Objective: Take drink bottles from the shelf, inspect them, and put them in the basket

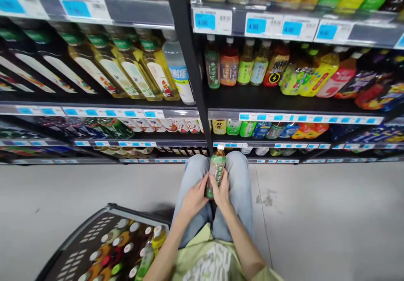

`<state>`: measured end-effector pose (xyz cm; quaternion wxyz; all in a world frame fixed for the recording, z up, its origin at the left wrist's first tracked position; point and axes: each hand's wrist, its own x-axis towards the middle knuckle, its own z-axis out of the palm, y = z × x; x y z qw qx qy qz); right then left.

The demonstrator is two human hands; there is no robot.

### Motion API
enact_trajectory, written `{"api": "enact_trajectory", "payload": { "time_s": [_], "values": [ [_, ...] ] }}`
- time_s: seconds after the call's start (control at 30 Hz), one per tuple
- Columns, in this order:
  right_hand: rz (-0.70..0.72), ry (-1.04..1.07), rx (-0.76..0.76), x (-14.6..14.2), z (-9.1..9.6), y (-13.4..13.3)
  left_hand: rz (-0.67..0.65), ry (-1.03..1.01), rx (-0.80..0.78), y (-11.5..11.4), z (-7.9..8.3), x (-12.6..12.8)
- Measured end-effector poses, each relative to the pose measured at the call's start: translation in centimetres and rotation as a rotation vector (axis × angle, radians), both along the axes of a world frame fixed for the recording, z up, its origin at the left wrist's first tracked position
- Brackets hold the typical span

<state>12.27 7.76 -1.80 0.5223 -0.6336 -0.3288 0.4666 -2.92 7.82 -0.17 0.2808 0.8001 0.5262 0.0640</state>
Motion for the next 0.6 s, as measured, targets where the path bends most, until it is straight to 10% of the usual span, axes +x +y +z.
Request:
{"api": "enact_trajectory", "payload": {
  "time_s": [0.6],
  "values": [
    [-0.042,-0.174,-0.092,0.0,0.5,0.1,-0.081,0.037,0.029,-0.1,-0.4,1.7]
  ]
}}
